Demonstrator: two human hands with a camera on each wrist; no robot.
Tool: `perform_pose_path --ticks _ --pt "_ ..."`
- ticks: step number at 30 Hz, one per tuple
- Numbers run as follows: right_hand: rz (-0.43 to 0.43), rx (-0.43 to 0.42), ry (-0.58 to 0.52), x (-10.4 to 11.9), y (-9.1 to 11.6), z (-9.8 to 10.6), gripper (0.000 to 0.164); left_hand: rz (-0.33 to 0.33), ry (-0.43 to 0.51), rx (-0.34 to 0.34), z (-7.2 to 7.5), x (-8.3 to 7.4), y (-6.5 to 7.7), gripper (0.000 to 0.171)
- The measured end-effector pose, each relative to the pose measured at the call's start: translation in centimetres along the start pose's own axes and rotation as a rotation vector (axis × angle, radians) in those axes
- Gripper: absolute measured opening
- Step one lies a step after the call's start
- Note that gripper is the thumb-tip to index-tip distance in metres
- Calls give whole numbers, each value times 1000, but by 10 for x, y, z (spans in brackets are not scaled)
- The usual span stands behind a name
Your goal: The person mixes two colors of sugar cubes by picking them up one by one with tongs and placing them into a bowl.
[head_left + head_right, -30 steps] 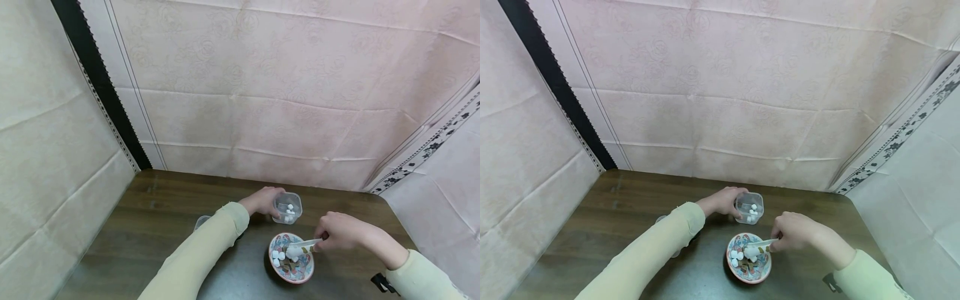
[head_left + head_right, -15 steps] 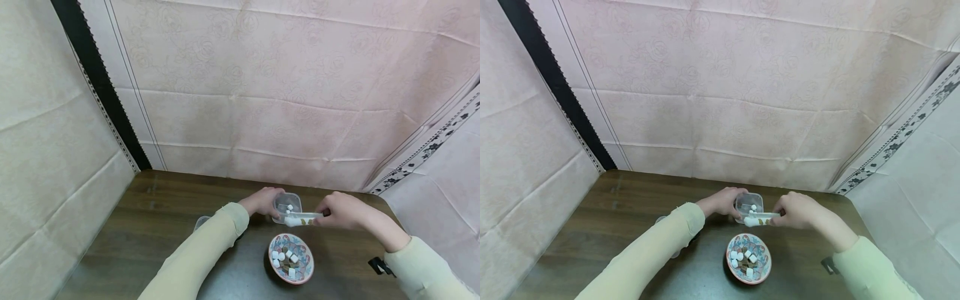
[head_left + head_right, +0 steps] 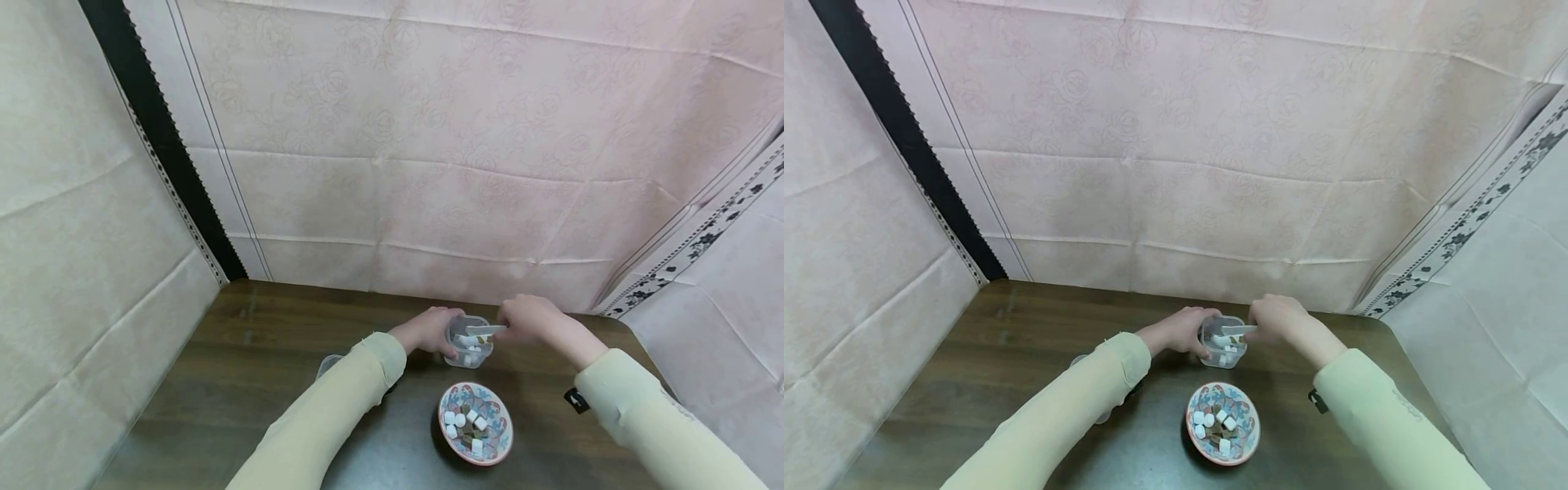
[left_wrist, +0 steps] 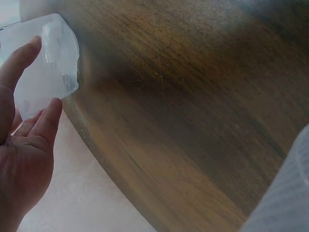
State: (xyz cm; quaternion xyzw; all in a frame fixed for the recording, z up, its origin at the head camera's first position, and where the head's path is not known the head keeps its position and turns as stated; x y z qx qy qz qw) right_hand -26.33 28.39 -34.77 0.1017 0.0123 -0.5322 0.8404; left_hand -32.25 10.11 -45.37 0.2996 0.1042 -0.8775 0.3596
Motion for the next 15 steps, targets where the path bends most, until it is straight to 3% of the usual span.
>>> perform_pose_path --ticks 5,15 --pt "-23 56 19 5 -18 -9 34 3 6 5 0 1 -1 82" --pt "-46 79 79 13 -40 -18 35 6 9 13 -1 3 -2 78"
Point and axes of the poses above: each hand's wrist, its own y-axis away from the middle knuckle, its own z-axis out of the back of the hand, x = y × z, the point moved 2 cm from there along -y, towards the middle knuckle, and after that the axes turned 7 degrees about y, right-handed, at the moved point
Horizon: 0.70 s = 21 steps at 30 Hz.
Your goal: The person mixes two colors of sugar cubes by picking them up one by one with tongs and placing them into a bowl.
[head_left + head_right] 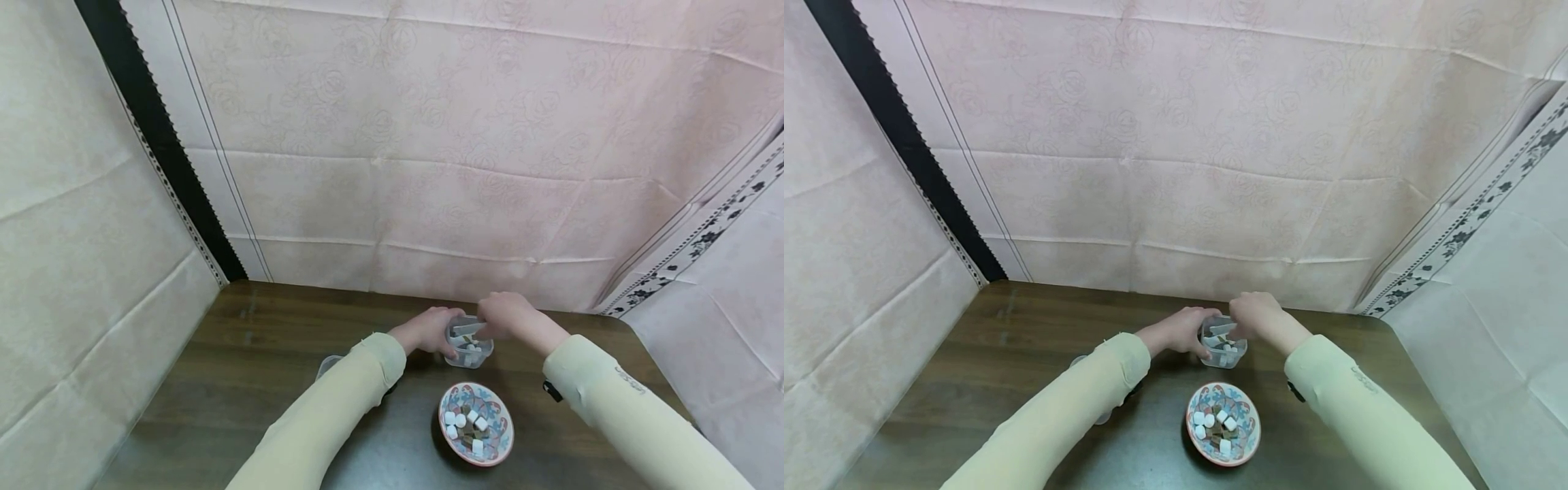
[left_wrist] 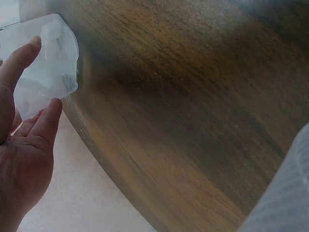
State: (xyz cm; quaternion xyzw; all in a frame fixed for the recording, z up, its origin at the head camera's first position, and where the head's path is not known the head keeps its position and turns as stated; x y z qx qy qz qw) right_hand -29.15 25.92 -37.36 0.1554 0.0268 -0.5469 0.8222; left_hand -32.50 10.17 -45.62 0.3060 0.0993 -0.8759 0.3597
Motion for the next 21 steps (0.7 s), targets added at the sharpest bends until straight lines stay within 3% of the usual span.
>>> perform_pose_path --ticks 14,21 --pt "41 -2 52 2 -2 4 37 7 -3 5 0 1 0 82" --pt "13 -18 69 -1 0 5 38 18 6 4 -2 2 -3 82"
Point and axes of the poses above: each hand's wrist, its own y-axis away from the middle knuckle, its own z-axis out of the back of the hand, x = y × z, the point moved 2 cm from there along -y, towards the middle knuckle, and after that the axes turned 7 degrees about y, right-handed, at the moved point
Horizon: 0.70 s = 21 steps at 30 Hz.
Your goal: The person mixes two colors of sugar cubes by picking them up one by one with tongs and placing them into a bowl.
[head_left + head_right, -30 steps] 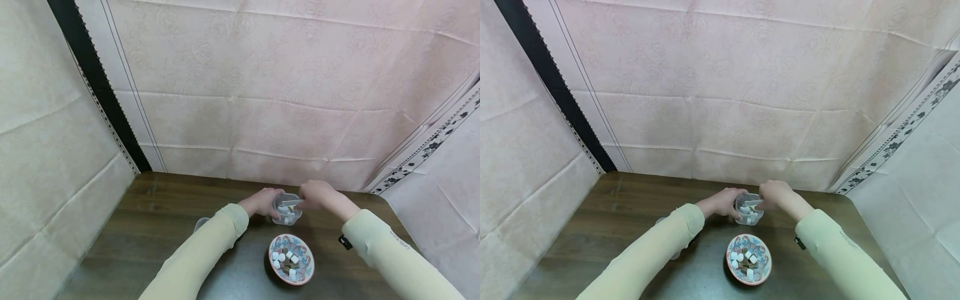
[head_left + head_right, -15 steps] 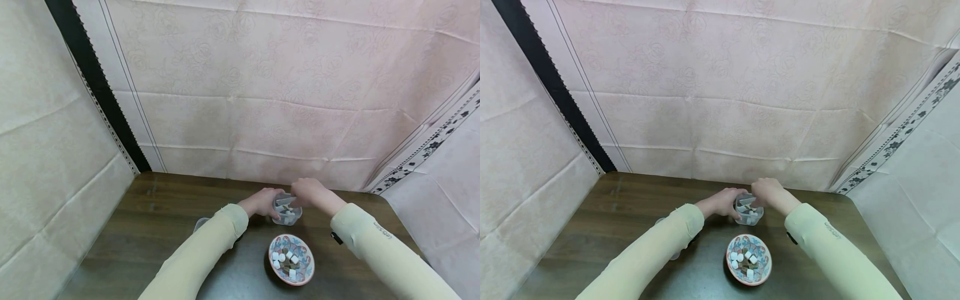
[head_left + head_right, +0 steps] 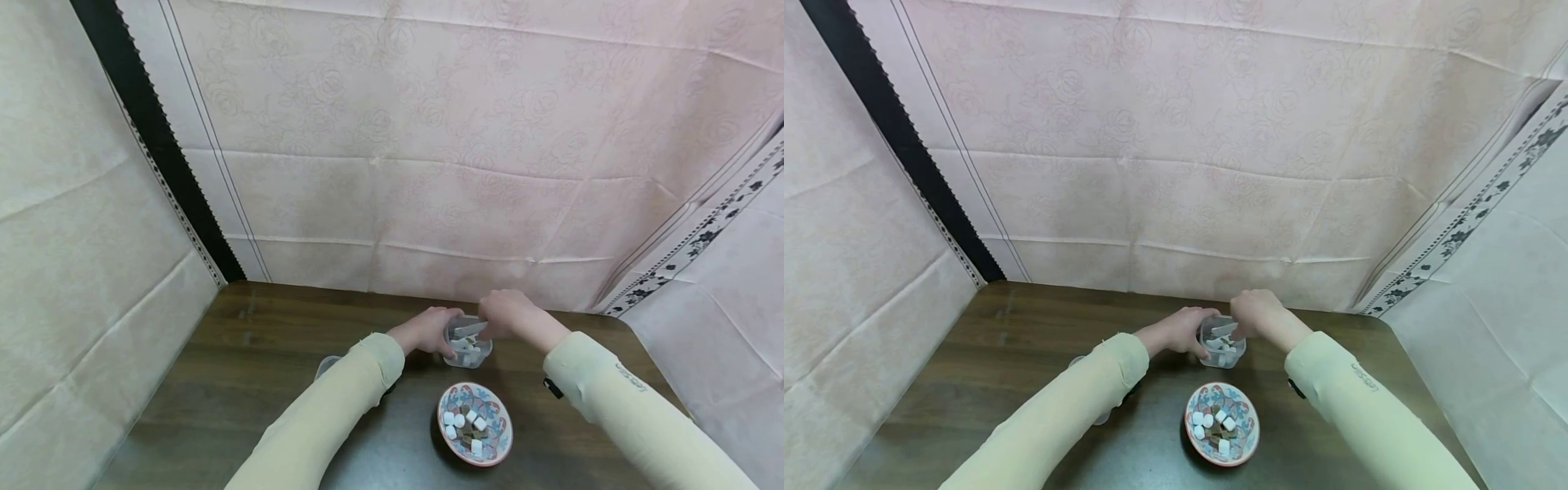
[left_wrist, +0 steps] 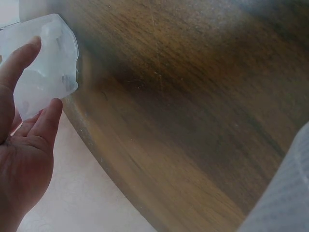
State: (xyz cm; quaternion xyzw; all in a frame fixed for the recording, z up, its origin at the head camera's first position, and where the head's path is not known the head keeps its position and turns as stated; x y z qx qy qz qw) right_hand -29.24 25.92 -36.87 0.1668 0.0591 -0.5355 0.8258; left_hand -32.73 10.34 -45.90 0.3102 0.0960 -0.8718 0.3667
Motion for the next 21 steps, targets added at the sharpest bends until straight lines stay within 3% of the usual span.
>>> perform_pose_path --ticks 21 --pt "43 75 -26 3 -13 4 31 -15 -6 0 1 0 2 82"
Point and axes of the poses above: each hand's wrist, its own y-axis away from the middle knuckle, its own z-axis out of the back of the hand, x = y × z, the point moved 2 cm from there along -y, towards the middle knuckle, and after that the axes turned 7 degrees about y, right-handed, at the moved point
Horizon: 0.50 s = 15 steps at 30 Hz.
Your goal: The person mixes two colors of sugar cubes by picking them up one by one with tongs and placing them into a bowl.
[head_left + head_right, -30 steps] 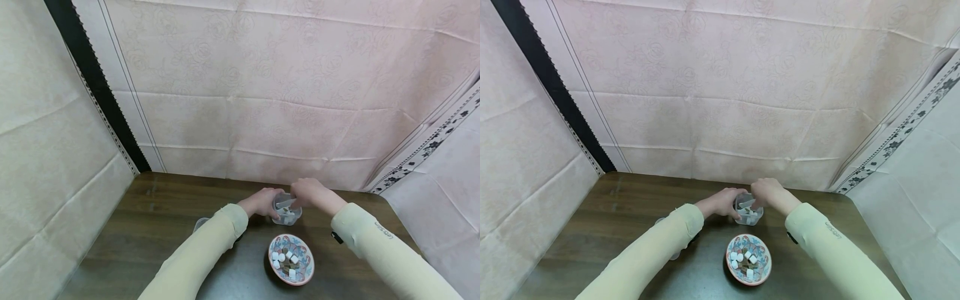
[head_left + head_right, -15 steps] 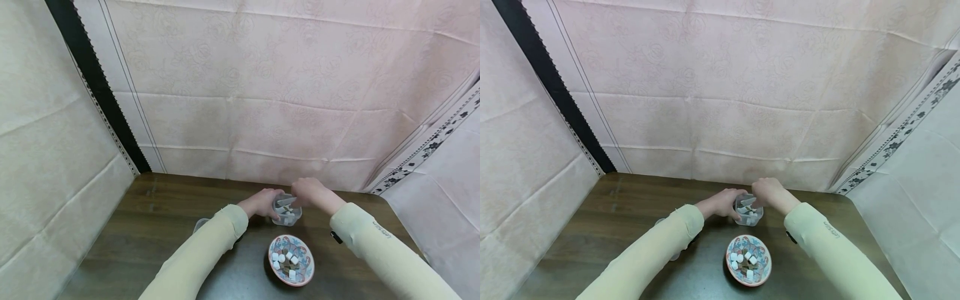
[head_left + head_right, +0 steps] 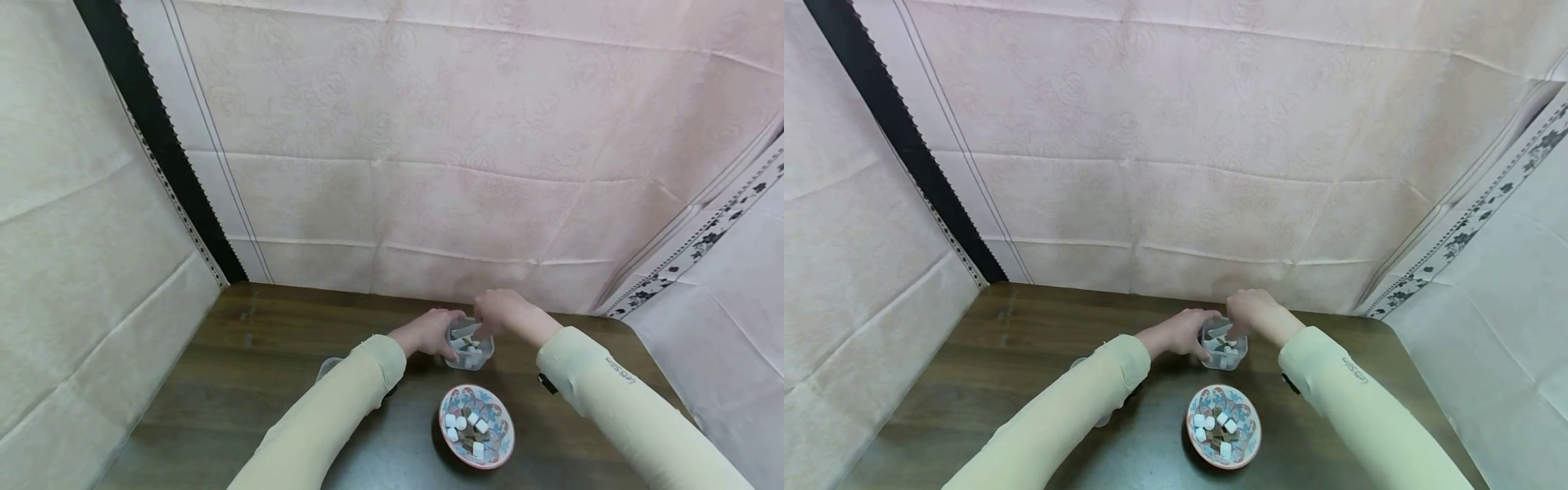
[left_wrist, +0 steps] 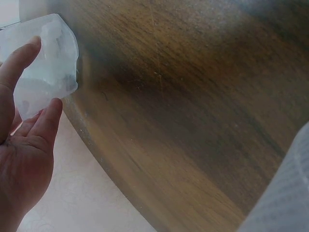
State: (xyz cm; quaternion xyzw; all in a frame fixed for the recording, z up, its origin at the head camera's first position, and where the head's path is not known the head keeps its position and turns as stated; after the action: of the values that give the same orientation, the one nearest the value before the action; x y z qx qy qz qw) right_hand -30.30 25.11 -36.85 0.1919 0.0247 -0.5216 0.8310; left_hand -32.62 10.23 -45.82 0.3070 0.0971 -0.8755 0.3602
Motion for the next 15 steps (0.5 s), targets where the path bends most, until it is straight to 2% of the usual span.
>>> perform_pose_path --ticks 8,15 --pt "-16 -4 37 1 -4 0 26 -30 -20 7 0 2 0 83" --pt "-26 38 24 2 -11 -2 22 -32 -10 9 0 3 -1 84"
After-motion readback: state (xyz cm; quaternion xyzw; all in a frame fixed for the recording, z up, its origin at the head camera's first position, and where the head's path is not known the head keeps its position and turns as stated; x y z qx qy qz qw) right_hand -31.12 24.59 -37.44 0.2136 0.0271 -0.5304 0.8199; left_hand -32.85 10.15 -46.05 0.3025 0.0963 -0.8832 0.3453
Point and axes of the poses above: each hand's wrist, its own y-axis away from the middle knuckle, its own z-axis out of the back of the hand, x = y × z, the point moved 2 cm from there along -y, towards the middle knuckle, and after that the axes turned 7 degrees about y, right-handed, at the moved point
